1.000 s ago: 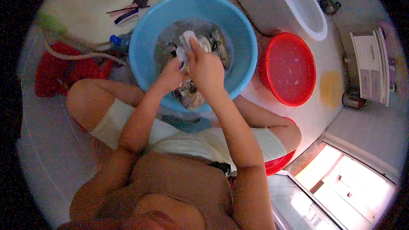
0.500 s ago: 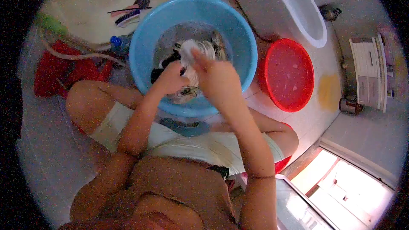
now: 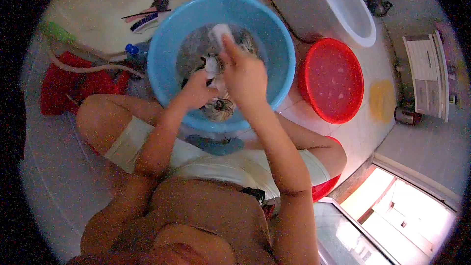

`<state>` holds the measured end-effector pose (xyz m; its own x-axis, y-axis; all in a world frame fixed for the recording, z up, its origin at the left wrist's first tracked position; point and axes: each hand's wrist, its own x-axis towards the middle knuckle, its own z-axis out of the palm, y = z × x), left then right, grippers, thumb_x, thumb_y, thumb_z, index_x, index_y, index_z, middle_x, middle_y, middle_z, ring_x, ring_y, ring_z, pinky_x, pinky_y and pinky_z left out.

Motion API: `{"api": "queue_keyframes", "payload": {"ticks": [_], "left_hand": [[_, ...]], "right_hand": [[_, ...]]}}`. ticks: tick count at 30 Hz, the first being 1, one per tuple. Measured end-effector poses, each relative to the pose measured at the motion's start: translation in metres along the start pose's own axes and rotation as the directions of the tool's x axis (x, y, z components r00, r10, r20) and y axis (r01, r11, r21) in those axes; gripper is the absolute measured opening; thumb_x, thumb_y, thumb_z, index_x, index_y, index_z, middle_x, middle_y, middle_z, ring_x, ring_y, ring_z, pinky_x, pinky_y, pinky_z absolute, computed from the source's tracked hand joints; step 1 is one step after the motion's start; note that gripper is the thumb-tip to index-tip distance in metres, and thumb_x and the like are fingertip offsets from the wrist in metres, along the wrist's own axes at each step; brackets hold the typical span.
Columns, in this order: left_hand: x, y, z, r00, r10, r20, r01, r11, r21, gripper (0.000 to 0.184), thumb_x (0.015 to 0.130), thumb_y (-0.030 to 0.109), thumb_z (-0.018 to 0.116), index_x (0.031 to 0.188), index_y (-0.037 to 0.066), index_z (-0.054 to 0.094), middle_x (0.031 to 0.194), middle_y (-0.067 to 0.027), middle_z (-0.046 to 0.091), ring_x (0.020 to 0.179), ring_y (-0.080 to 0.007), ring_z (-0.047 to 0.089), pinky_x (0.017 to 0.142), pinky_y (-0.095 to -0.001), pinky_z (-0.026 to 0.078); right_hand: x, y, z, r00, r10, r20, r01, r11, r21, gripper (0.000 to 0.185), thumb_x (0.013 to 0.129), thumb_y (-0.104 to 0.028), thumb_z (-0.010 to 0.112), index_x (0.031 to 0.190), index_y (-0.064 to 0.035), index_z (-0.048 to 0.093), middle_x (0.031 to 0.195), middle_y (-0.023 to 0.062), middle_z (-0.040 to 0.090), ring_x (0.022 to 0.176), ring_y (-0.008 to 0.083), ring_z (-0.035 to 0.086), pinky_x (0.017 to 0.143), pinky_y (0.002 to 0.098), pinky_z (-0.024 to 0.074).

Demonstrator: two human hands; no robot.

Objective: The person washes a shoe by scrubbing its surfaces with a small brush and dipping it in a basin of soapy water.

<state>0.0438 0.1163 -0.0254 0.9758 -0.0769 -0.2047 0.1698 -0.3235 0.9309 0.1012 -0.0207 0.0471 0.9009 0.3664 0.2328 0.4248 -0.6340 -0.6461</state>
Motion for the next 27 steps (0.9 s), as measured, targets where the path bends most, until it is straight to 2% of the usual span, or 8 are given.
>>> {"api": "queue_keyframes", "payload": {"ticks": [5,6,9,12,16,19,23,27], "left_hand": [[-0.001,-0.008,0.002,0.986,0.121,-0.118,-0.147,0.957,-0.249,0.032,0.075,0.008,0.073,0.106,0.000,0.066,0.102,-0.0086,0.069,0.097,-0.0192,0.063,0.087,-0.0334,0.048],[0.002,-0.008,0.000,0.974,0.174,-0.146,-0.215,0.916,-0.338,0.031,0.076,0.009,0.074,0.105,0.000,0.066,0.102,-0.0074,0.069,0.097,-0.0172,0.063,0.087,-0.0327,0.048],[0.008,0.005,0.001,0.976,0.013,-0.216,-0.081,0.947,-0.310,0.028,0.079,0.012,0.075,0.104,0.000,0.067,0.101,-0.0046,0.070,0.096,-0.0137,0.063,0.084,-0.0317,0.049],[0.013,-0.008,-0.001,0.958,-0.097,-0.269,0.040,0.977,-0.208,0.027,0.080,0.013,0.073,0.102,-0.002,0.066,0.095,-0.0079,0.071,0.089,-0.0176,0.065,0.080,-0.0327,0.050],[0.006,-0.004,0.019,0.962,0.091,-0.257,-0.072,0.994,0.083,0.027,0.078,0.013,0.072,0.099,-0.002,0.065,0.090,-0.0173,0.068,0.081,-0.0280,0.066,0.075,-0.0357,0.050],[0.003,-0.018,0.032,0.928,0.255,-0.273,-0.171,0.939,0.298,0.025,0.074,0.013,0.074,0.094,0.000,0.065,0.090,-0.0170,0.068,0.081,-0.0296,0.065,0.072,-0.0388,0.049],[0.007,-0.020,0.006,0.926,0.239,-0.293,-0.224,0.971,0.085,0.029,0.071,0.015,0.077,0.092,-0.001,0.064,0.089,-0.0174,0.066,0.082,-0.0318,0.064,0.072,-0.0409,0.049],[0.009,-0.020,0.019,0.919,0.352,-0.180,-0.306,0.921,0.240,0.031,0.071,0.018,0.078,0.093,-0.001,0.066,0.090,-0.0179,0.066,0.085,-0.0326,0.065,0.075,-0.0406,0.049]], "right_hand": [[-0.010,0.025,-0.014,0.982,0.095,-0.164,-0.047,0.961,0.272,0.041,0.091,-0.015,0.061,0.131,-0.0140,0.058,0.110,0.0221,0.066,0.085,0.0226,0.069,0.075,0.0339,0.0519],[-0.013,0.021,-0.016,0.977,0.198,-0.073,-0.167,0.936,0.309,0.041,0.091,-0.013,0.061,0.132,-0.0127,0.057,0.119,0.0202,0.064,0.089,0.0167,0.067,0.076,0.0327,0.0515],[-0.018,0.020,-0.010,0.988,0.148,-0.045,-0.125,0.936,0.328,0.042,0.090,-0.013,0.062,0.132,-0.0139,0.057,0.115,0.0208,0.065,0.086,0.0153,0.067,0.074,0.0326,0.0517],[-0.040,0.015,-0.015,0.992,0.066,0.106,-0.074,0.995,0.073,0.039,0.089,-0.017,0.062,0.128,-0.0153,0.060,0.105,0.0218,0.067,0.077,0.0286,0.068,0.070,0.0380,0.0530],[-0.021,-0.004,-0.003,0.979,0.159,0.129,-0.114,0.947,-0.300,0.034,0.090,-0.014,0.060,0.124,-0.0110,0.064,0.101,0.0254,0.066,0.087,0.0366,0.068,0.078,0.0379,0.0520],[0.011,0.020,0.002,0.972,0.158,0.173,-0.149,0.987,-0.065,0.032,0.090,-0.020,0.061,0.120,-0.0107,0.065,0.095,0.0269,0.065,0.081,0.0414,0.065,0.075,0.0417,0.0510],[-0.016,0.017,-0.022,0.953,0.014,0.303,0.004,0.998,-0.058,0.032,0.089,-0.024,0.058,0.119,-0.0165,0.066,0.090,0.0223,0.067,0.083,0.0410,0.065,0.076,0.0480,0.0514],[0.004,0.004,-0.013,0.933,0.249,0.261,-0.202,0.960,-0.193,0.032,0.088,-0.020,0.062,0.119,-0.0112,0.066,0.090,0.0242,0.066,0.082,0.0391,0.065,0.075,0.0421,0.0501]]}}
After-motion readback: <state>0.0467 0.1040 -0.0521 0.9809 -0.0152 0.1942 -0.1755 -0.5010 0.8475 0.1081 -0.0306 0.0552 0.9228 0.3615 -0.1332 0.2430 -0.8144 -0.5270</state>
